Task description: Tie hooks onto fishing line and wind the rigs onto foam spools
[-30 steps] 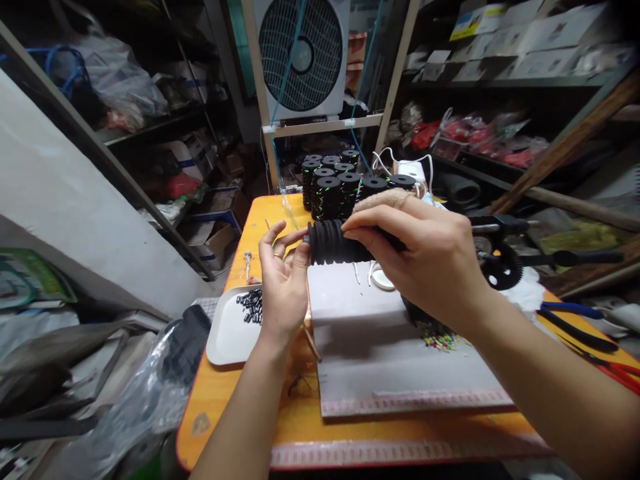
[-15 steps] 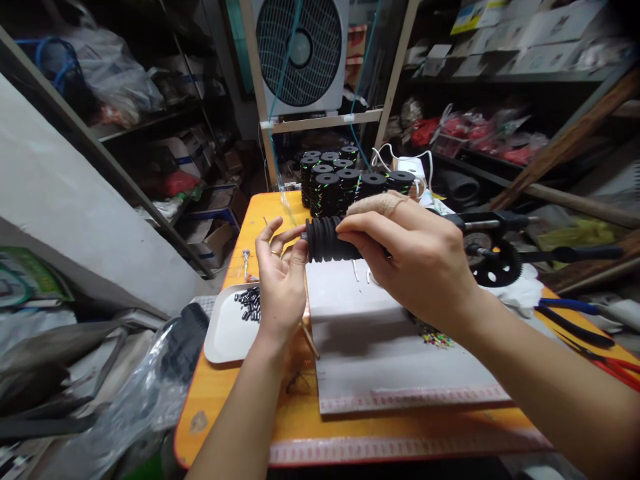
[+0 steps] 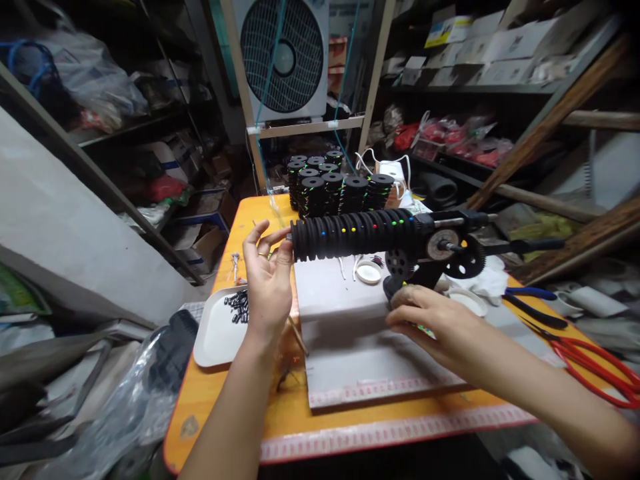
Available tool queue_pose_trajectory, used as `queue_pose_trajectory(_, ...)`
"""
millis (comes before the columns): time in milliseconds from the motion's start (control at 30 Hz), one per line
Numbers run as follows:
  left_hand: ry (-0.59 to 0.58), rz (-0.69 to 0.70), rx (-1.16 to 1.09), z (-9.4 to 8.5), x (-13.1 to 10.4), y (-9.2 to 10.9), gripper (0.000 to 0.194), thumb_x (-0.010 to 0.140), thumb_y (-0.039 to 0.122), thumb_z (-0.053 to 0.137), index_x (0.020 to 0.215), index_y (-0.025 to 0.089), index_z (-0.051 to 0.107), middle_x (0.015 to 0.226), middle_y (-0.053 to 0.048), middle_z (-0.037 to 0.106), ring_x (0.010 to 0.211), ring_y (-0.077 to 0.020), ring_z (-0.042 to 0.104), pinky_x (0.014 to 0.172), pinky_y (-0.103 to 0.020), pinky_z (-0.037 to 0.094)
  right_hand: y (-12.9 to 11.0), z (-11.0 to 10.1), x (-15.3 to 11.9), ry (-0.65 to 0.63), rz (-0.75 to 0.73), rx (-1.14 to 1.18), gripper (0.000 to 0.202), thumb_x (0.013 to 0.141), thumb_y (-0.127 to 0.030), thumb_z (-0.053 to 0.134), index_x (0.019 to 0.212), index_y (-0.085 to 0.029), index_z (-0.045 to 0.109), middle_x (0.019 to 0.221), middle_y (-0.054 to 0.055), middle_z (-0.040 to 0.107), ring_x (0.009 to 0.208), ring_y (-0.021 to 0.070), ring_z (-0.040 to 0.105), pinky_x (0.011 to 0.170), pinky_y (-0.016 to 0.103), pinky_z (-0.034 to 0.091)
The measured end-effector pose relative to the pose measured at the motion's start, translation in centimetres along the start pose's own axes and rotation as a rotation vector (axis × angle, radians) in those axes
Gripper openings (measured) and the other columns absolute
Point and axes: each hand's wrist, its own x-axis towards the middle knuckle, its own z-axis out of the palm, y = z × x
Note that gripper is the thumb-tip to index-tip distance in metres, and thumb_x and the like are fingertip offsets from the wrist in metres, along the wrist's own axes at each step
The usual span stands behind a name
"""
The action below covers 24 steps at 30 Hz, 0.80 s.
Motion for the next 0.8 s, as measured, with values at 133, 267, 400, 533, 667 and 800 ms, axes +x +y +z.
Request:
queue_pose_trajectory(133, -0.001, 0.007, 0.015, 0.0, 0.0, 0.0, 0.042, 0.087, 0.038, 0.069, 0.121, 0.027, 0.047, 0.115, -0.006, 0.063, 0.112, -0.0187, 0.063, 0.101, -0.036, 0.050, 2.8, 2.4, -2.8, -0.023, 0.129, -0.013, 0.012, 0.090, -0.015, 0.057, 0.083, -0.020, 0.066, 0.088, 0.007, 0.061, 0.082, 0.0208, 0.061, 0.071, 0.036, 0.052)
queue_pose_trajectory(267, 0.003, 0.004, 0.020, -0.1, 0.0, 0.0, 0.042, 0.087, 0.039, 0.068, 0.122, 0.027, 0.047, 0.115, -0.006, 0.063, 0.113, -0.0181, 0.062, 0.102, -0.034, 0.050, 3.0, 3.3, -2.9, 0.020, 0.141, 0.005, 0.013, 0.093, -0.014, 0.052, 0.087, -0.019, 0.063, 0.091, 0.009, 0.061, 0.085, 0.0213, 0.060, 0.074, 0.038, 0.053)
queue_pose_trajectory(400, 0.000, 0.012, 0.028, -0.1, 0.0, -0.1, 0.043, 0.088, 0.037, 0.068, 0.123, 0.026, 0.047, 0.115, -0.006, 0.063, 0.110, -0.0165, 0.063, 0.099, -0.032, 0.052, 2.1, 1.3, -1.8, 0.068, 0.132, 0.038, 0.013, 0.095, -0.017, 0.047, 0.089, -0.020, 0.057, 0.091, 0.007, 0.061, 0.081, 0.0188, 0.059, 0.070, 0.033, 0.051)
queue_pose_trajectory(533, -0.002, 0.022, 0.019, -0.1, 0.0, -0.1, 0.044, 0.087, 0.036, 0.070, 0.123, 0.026, 0.047, 0.114, -0.006, 0.064, 0.108, -0.0160, 0.064, 0.097, -0.031, 0.053, 0.4, -3.3, 0.5, 0.255, 0.097, 0.092, 0.006, 0.095, -0.020, 0.053, 0.096, -0.023, 0.058, 0.088, 0.003, 0.063, 0.076, 0.0167, 0.060, 0.065, 0.030, 0.048)
queue_pose_trajectory(667, -0.002, 0.014, 0.014, 0.0, 0.1, 0.0, 0.043, 0.087, 0.037, 0.069, 0.122, 0.026, 0.047, 0.113, -0.006, 0.064, 0.108, -0.0167, 0.064, 0.096, -0.032, 0.054, -2.4, -6.5, 4.5, 0.525, -0.020, 0.255, 0.014, 0.085, -0.014, 0.067, 0.094, -0.024, 0.065, 0.092, 0.001, 0.068, 0.084, 0.0173, 0.065, 0.076, 0.031, 0.053)
queue_pose_trajectory(800, 0.001, 0.002, 0.003, 0.0, 0.1, 0.0, 0.042, 0.088, 0.036, 0.068, 0.122, 0.027, 0.046, 0.114, -0.005, 0.063, 0.110, -0.0166, 0.063, 0.098, -0.032, 0.052, -4.7, -6.6, 9.0, 0.566, -0.160, 0.202, 0.016, 0.082, -0.008, 0.066, 0.093, -0.020, 0.065, 0.088, -0.001, 0.069, 0.080, 0.0143, 0.068, 0.075, 0.029, 0.057)
